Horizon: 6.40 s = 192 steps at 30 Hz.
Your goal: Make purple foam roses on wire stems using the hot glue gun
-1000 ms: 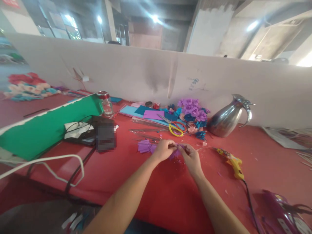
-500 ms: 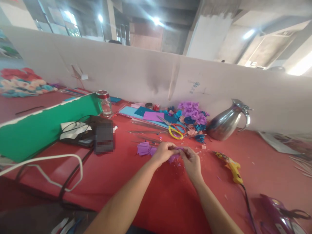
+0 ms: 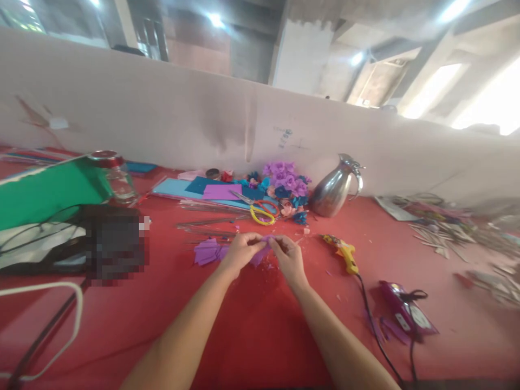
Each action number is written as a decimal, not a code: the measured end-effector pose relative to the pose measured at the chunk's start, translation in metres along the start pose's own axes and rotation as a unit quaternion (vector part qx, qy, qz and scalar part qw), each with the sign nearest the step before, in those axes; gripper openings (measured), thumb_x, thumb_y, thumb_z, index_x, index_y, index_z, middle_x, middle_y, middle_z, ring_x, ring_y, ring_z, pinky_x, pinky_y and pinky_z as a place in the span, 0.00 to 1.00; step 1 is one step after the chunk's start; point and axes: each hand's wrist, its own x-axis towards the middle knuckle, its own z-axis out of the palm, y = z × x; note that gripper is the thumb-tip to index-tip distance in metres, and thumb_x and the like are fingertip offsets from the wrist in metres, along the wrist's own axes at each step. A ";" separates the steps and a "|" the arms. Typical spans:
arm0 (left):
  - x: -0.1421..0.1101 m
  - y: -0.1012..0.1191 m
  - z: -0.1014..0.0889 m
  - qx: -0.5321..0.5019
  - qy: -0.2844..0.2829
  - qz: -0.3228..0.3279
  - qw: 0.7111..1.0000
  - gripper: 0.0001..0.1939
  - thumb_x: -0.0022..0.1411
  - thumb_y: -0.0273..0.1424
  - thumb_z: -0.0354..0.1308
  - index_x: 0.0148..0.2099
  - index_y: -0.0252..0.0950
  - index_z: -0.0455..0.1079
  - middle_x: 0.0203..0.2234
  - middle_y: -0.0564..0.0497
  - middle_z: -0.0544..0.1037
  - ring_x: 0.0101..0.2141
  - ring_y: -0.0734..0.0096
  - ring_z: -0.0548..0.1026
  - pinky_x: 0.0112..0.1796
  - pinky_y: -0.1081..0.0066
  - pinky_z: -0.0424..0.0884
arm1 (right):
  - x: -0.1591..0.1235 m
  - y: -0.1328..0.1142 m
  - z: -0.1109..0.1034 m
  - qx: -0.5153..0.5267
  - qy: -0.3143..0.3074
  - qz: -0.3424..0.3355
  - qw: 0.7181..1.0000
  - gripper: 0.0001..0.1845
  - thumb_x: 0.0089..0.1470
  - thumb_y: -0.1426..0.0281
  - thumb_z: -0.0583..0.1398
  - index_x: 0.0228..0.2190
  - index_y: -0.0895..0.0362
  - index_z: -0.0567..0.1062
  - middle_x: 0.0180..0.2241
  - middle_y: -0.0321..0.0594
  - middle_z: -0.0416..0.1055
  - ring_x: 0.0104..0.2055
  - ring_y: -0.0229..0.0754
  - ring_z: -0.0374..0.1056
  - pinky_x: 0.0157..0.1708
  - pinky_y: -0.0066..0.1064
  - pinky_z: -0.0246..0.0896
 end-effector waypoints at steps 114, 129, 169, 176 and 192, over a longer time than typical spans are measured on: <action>0.012 -0.007 0.000 -0.029 0.115 0.012 0.993 0.24 0.39 0.42 0.67 0.38 0.34 0.74 0.27 0.50 0.79 0.28 0.69 0.73 0.31 0.72 0.64 | 0.032 0.006 -0.095 -0.504 -0.159 -0.140 0.837 0.08 0.59 0.78 0.49 0.34 0.57 0.67 0.32 0.41 0.70 0.35 0.41 0.64 0.35 0.28 0.55; 0.011 -0.011 -0.001 0.112 0.109 0.066 0.986 0.13 0.48 0.39 0.60 0.33 0.36 0.76 0.28 0.49 0.80 0.31 0.64 0.75 0.33 0.70 0.67 | -0.052 -0.011 -0.111 -0.490 -0.106 -0.004 0.865 0.07 0.55 0.71 0.57 0.28 0.53 0.76 0.29 0.36 0.78 0.32 0.40 0.72 0.30 0.26 0.53; 0.020 -0.015 0.046 0.338 0.070 0.112 0.932 0.11 0.56 0.32 0.57 0.43 0.38 0.72 0.30 0.49 0.78 0.31 0.64 0.75 0.34 0.69 0.66 | 0.025 -0.012 -0.089 -0.593 -0.146 -0.017 0.792 0.15 0.58 0.77 0.53 0.38 0.52 0.77 0.39 0.44 0.72 0.41 0.44 0.69 0.31 0.28 0.58; 0.022 -0.030 0.030 0.101 0.117 0.091 0.984 0.14 0.49 0.39 0.61 0.35 0.35 0.74 0.29 0.49 0.79 0.32 0.65 0.75 0.36 0.69 0.68 | 0.043 -0.003 -0.100 -0.582 -0.244 -0.117 0.767 0.11 0.60 0.75 0.54 0.33 0.55 0.76 0.37 0.44 0.73 0.46 0.45 0.62 0.43 0.31 0.58; 0.020 -0.022 0.034 -0.046 0.125 0.023 0.991 0.26 0.38 0.45 0.69 0.38 0.33 0.76 0.26 0.51 0.78 0.28 0.70 0.73 0.33 0.71 0.67 | 0.022 0.006 -0.107 -0.496 -0.078 -0.123 0.856 0.10 0.59 0.76 0.54 0.34 0.55 0.75 0.37 0.42 0.74 0.43 0.45 0.62 0.43 0.33 0.57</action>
